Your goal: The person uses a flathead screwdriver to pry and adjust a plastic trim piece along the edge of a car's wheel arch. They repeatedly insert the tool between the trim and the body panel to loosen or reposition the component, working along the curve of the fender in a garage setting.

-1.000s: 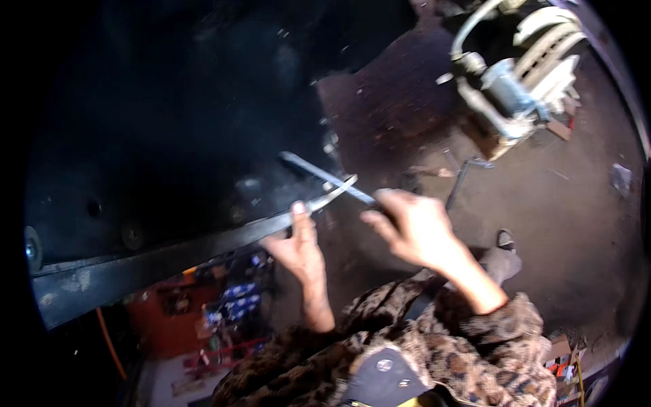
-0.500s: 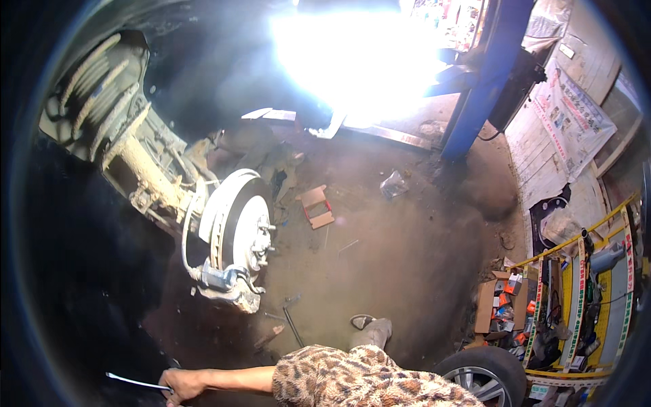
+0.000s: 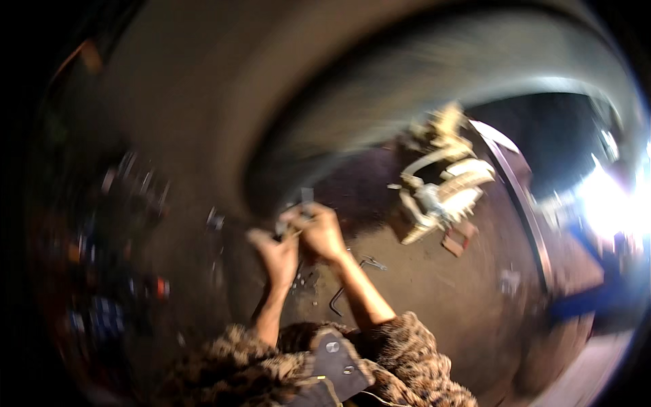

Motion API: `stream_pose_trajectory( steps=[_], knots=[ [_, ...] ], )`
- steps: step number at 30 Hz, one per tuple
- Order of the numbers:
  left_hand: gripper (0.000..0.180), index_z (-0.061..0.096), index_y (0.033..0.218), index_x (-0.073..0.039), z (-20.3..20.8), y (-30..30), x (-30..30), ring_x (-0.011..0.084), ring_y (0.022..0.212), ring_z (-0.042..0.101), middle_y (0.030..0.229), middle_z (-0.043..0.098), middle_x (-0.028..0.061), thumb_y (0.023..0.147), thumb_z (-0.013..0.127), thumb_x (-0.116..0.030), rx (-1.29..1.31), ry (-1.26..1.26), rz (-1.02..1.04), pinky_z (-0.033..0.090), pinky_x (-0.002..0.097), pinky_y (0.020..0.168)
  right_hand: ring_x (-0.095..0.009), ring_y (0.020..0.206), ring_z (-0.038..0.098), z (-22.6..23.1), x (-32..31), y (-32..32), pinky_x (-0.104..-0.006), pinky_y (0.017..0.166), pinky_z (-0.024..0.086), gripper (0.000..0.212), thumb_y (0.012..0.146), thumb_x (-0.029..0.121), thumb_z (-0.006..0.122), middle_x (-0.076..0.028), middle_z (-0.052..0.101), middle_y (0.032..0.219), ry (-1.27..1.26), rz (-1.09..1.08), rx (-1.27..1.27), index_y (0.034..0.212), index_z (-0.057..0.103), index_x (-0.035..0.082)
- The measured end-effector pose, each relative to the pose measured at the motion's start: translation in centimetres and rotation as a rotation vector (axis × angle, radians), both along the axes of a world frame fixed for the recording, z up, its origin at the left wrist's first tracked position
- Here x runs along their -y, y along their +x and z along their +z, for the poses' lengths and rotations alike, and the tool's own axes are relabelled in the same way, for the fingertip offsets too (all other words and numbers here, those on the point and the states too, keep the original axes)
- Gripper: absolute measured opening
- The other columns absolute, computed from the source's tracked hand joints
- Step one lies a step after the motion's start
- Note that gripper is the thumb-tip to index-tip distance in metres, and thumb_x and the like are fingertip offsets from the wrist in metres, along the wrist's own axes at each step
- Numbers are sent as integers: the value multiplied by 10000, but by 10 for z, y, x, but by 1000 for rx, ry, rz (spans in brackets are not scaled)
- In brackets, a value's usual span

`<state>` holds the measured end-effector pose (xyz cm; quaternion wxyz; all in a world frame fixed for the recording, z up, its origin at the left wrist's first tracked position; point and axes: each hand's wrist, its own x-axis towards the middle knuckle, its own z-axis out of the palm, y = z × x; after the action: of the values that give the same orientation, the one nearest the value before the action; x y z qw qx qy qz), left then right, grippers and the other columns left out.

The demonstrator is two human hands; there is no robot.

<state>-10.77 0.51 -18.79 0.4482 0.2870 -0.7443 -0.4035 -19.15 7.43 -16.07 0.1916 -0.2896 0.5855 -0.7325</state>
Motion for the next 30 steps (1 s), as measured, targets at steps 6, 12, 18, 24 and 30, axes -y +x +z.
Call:
stream_pose_trajectory(
  steps=[6,12,18,24,30],
  knots=[
    [305,335,1030,-34,7,23,28,146,782,493,891,475,59,872,588,-100,-465,287,-575,440,285,700,-38,601,475,19,7,39,-199,509,388,246,872,166,634,-12,588,745,70,-67,122,1026,618,-25],
    [225,411,988,-40,14,25,33,114,738,462,798,471,28,865,598,-68,-505,421,-504,421,269,655,-57,529,484,28,22,66,-205,465,390,259,822,110,696,-6,581,784,-83,-232,-60,1036,625,-19],
    [247,453,823,-49,8,18,41,116,658,427,716,440,11,764,693,-63,-292,401,-237,412,269,590,-105,813,576,15,35,74,-247,769,456,224,805,89,708,-44,667,895,-46,-426,-144,996,653,-17],
    [281,438,800,-50,20,24,41,98,650,414,714,427,-10,717,697,19,-155,253,-212,407,248,559,-111,807,588,13,36,79,-242,769,472,188,806,70,701,-73,666,907,-97,-517,-123,954,647,-33],
    [245,469,824,-35,13,14,36,103,608,418,647,430,5,739,695,10,-289,205,-178,409,252,542,-96,624,565,17,33,71,-217,571,470,185,795,77,712,-60,648,765,-96,-480,-26,932,642,-26]
  ],
)
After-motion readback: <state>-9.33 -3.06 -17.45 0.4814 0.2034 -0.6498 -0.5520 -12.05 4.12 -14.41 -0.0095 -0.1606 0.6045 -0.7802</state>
